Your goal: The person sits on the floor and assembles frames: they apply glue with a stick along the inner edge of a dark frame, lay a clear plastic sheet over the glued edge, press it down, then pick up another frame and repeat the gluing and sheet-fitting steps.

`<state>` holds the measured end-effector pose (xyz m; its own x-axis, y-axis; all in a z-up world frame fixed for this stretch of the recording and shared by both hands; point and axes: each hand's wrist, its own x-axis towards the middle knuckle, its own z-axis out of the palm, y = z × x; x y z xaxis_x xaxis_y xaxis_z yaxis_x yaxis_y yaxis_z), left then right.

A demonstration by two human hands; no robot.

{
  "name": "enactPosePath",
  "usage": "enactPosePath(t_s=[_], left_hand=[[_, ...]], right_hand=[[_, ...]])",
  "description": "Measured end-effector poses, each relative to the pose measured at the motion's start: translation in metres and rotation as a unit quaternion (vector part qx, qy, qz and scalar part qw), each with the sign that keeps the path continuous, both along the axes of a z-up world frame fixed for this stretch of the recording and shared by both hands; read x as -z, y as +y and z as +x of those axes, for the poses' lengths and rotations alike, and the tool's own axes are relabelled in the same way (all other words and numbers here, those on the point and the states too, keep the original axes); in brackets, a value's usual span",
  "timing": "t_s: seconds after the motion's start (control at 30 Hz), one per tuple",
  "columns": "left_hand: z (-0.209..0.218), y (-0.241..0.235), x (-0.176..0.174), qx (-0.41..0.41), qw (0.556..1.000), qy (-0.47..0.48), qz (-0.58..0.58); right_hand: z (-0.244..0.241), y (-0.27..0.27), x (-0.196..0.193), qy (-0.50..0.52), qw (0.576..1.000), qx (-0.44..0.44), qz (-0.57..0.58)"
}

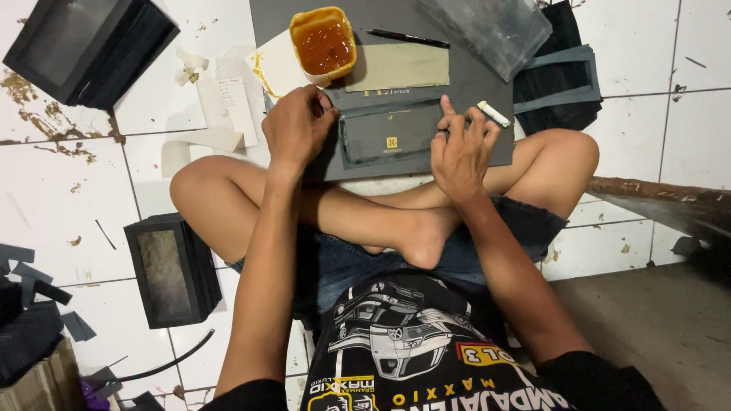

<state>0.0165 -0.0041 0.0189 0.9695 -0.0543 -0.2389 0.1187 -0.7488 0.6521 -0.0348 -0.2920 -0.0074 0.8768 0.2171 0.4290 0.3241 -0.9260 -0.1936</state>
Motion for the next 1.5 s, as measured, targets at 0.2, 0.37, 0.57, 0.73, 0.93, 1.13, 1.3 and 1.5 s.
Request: enactPosePath(t_s=[0.2, 0.37, 0.57, 0.73, 0.93, 1.13, 1.3, 1.5], left_hand=[[-0.003, -0.003, 0.012, -0.026, 1.000, -0.006, 0.006], [-0.017, -0.015, -0.005, -0.049, 0.994, -0.093, -0.010], [-0.038, -0.029, 0.036, -0.082, 0.949, -0.303, 0.028], [-0.044, -0.024, 0.025, -0.081, 0.951, -0.298, -0.025], [-0.072, -0.013, 0.005, 0.010, 0.974, -0.223, -0.040], [-0.084, -0.010, 0.014, 0.049, 0.984, -0.162, 0.050], [-0.082, -0.012, 0.012, 0.045, 0.988, -0.139, 0.052], [-0.083, -0.014, 0.008, 0.049, 0.987, -0.147, 0.048]], right_hand=[[0.001, -0.002, -0.002, -0.010, 1.000, 0.015, 0.005], [-0.006, 0.009, -0.012, -0.032, 0.999, 0.038, 0.005], [-0.062, 0.059, 0.011, 0.019, 0.994, -0.092, 0.063], [-0.080, 0.079, 0.001, 0.089, 0.983, -0.149, 0.064], [-0.080, 0.080, 0.008, 0.099, 0.983, -0.141, 0.060], [-0.079, 0.062, 0.013, 0.092, 0.989, -0.103, 0.043], [-0.074, 0.004, 0.019, 0.059, 0.998, -0.024, -0.005], [-0.075, -0.013, 0.013, 0.016, 0.999, 0.034, -0.025]])
